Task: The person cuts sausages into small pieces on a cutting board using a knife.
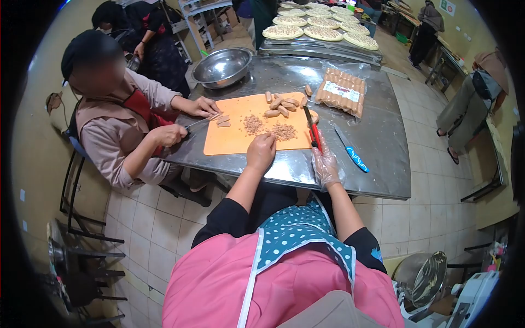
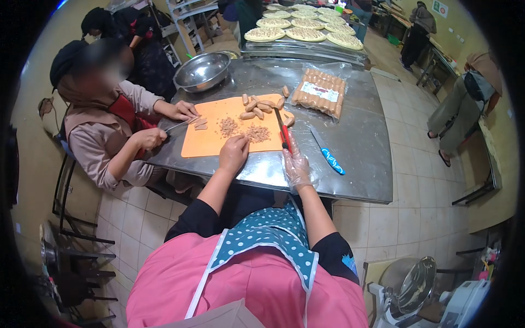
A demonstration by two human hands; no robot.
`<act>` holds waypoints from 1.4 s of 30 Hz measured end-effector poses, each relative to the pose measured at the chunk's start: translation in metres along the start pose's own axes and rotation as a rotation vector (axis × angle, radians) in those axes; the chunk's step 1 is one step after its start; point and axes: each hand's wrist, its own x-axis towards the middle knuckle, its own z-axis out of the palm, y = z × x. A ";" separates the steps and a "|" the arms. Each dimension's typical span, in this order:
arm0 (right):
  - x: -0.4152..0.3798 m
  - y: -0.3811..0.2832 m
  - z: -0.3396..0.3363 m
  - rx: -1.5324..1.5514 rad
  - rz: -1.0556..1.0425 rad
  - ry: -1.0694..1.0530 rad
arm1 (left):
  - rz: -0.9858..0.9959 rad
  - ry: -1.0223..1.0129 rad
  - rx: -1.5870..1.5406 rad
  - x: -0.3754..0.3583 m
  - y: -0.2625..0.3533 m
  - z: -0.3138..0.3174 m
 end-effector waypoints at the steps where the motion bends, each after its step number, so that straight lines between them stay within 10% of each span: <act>1: 0.000 0.001 0.000 -0.007 -0.043 0.011 | 0.000 0.001 -0.009 0.001 0.000 -0.001; 42: 0.002 0.003 0.005 -0.014 -0.147 0.075 | -0.090 -0.028 -0.070 0.002 -0.002 -0.003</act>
